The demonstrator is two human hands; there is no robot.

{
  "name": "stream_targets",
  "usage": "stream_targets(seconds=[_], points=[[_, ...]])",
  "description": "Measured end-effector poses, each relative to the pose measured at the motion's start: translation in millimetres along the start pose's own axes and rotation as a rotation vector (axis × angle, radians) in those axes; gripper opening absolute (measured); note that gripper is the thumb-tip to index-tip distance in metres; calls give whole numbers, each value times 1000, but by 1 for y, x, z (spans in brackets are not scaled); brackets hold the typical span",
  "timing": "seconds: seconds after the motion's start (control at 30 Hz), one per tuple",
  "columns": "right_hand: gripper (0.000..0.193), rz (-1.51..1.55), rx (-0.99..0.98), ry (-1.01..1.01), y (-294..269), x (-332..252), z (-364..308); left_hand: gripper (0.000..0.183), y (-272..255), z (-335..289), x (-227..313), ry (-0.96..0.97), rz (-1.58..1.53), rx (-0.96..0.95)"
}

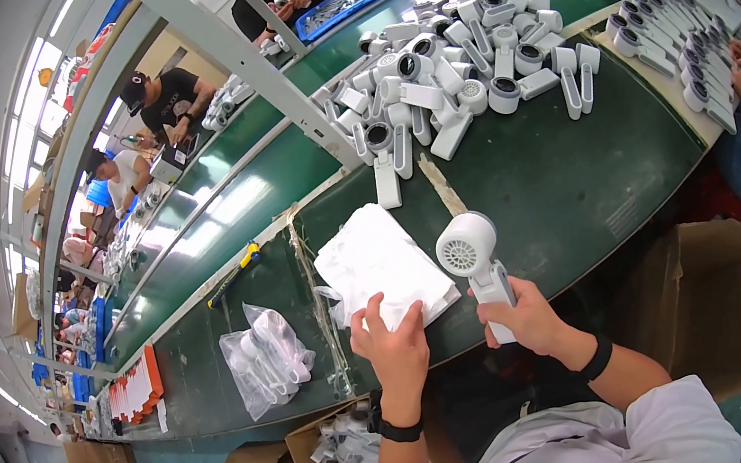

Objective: The person picks up a fan, slides it into a plastic bag, and places the bagged fan into a cardboard box, repeating the process several times.

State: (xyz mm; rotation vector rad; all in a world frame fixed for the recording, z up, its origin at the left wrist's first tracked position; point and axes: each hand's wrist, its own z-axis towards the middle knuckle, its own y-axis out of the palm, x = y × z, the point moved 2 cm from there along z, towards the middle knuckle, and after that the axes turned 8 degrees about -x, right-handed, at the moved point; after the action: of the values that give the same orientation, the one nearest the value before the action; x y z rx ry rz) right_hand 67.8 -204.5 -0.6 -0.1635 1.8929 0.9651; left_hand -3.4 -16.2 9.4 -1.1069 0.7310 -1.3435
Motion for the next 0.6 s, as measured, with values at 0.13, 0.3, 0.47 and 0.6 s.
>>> stream_targets(seconds=[0.13, 0.3, 0.47, 0.6], points=[[32, 1, 8, -1, 0, -1, -2, 26, -4, -2, 0, 76, -156, 75], [32, -6, 9, -7, -1, -2, -1, 27, 0, -5, -12, -53, -163, 152], [32, -14, 9, -6, -1, 1, -1, 21, -8, 0, -6, -22, -95, -18], [33, -7, -1, 16, 1, 2, -2, 15, 0, -2, -13, 22, -93, -30]])
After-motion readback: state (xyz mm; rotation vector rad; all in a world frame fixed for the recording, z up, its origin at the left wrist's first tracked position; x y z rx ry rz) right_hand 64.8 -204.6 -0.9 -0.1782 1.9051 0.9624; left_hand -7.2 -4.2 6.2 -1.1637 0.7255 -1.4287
